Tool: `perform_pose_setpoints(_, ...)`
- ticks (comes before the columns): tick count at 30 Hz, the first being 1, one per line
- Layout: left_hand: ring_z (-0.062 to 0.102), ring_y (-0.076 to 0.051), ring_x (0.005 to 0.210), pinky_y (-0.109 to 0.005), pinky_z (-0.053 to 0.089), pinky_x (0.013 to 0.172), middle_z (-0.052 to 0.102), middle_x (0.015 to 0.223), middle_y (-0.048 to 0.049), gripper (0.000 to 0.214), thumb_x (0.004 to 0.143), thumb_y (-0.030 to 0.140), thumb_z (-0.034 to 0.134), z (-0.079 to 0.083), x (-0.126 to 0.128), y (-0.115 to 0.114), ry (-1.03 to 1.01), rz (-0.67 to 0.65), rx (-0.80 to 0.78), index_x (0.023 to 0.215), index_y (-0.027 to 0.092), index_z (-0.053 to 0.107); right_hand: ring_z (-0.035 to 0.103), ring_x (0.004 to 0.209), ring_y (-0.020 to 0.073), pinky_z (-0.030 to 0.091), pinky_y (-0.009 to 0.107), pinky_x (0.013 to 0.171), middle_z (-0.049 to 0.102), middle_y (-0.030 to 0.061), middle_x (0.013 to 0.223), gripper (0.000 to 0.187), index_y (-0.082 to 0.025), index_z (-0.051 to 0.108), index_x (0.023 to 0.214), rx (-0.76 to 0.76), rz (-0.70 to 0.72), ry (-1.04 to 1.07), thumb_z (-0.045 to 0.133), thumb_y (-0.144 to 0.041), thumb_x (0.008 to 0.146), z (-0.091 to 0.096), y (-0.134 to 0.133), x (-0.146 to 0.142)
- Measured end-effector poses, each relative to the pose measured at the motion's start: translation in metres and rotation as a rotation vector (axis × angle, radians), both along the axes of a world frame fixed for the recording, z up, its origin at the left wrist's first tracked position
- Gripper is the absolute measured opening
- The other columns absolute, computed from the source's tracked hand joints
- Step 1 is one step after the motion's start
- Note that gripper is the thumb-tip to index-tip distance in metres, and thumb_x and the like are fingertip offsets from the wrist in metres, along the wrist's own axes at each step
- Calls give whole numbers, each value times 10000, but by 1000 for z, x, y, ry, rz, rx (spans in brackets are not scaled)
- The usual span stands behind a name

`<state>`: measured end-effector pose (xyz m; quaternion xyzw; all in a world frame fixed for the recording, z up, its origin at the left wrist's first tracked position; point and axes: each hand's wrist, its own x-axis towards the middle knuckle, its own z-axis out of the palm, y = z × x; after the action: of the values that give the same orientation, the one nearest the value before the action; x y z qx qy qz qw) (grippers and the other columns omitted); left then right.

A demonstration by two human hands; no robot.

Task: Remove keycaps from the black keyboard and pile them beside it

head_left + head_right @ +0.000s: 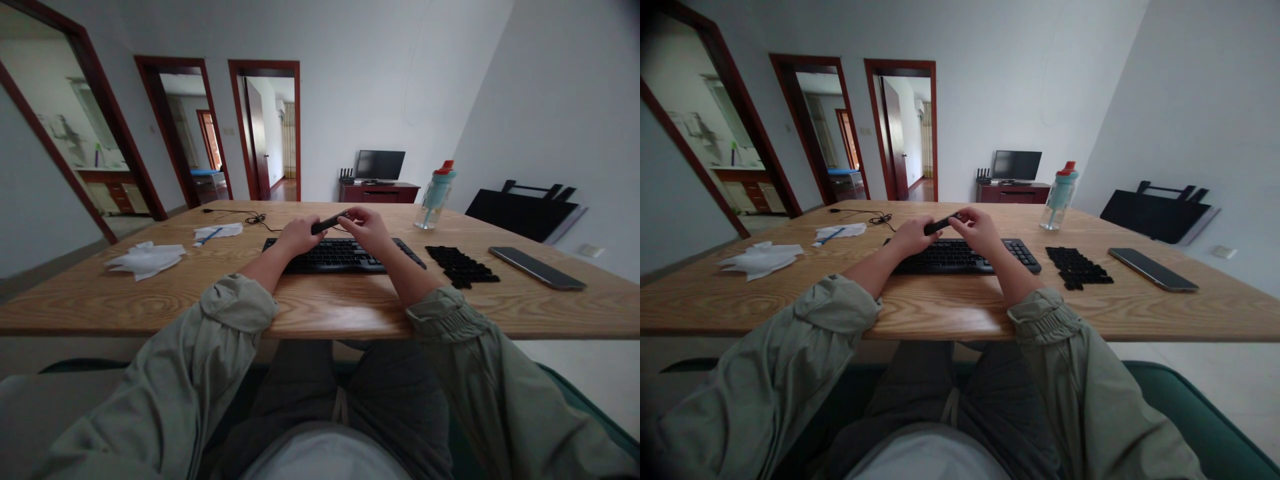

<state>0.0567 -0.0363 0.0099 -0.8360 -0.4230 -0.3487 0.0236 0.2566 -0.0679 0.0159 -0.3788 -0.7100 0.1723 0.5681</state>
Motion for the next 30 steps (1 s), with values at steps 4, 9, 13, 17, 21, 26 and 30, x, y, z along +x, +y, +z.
perform_pose_setpoints(4,636,-192,757,-294,456,687,717,900,-56,229,818,367,628,-1,-8,6,-33,-15,-30,983,212,664,466,574,94,341,231,521,648,30,744,422,-144,681,870,1,-47,75,631,-556,794,-4,5,7)
perform_pose_setpoints(9,649,-179,795,-273,457,703,731,913,-48,262,856,378,578,-4,-13,10,-3,-19,-29,1024,215,696,363,456,74,243,234,427,639,35,698,556,-145,697,852,-82,-67,88,531,-674,821,-11,12,14)
perform_pose_setpoints(13,653,-178,797,-267,459,700,739,929,-41,307,875,401,552,-5,-13,11,30,-46,-35,1091,246,707,350,450,81,240,232,430,547,6,569,570,-145,701,789,-99,-87,87,542,-692,805,-12,13,15)
perform_pose_setpoints(17,654,-180,803,-265,460,706,742,926,-43,353,882,412,550,-4,-14,10,51,-23,-35,1171,267,692,339,442,81,240,230,433,493,-12,517,568,-147,709,780,-121,-92,96,553,-693,798,-13,12,16)
perform_pose_setpoints(21,658,-185,804,-269,460,705,746,927,-45,372,889,425,547,-3,-14,11,60,11,-23,1206,283,679,358,437,79,266,226,423,515,-4,520,540,-142,703,781,-158,-102,157,569,-665,798,-13,11,16)
perform_pose_setpoints(26,663,-189,829,-279,467,739,749,977,-43,368,894,400,551,-5,-16,15,44,25,11,1227,293,665,413,465,62,327,205,413,676,43,739,355,-136,702,855,-173,-96,267,682,-469,731,-10,10,14)
perform_pose_setpoints(30,667,-194,876,-281,477,779,744,1036,-43,368,896,397,553,-5,-17,16,42,60,10,1231,293,663,430,464,51,358,193,409,712,63,815,353,-126,709,934,-222,-101,283,694,-405,718,-9,7,11)
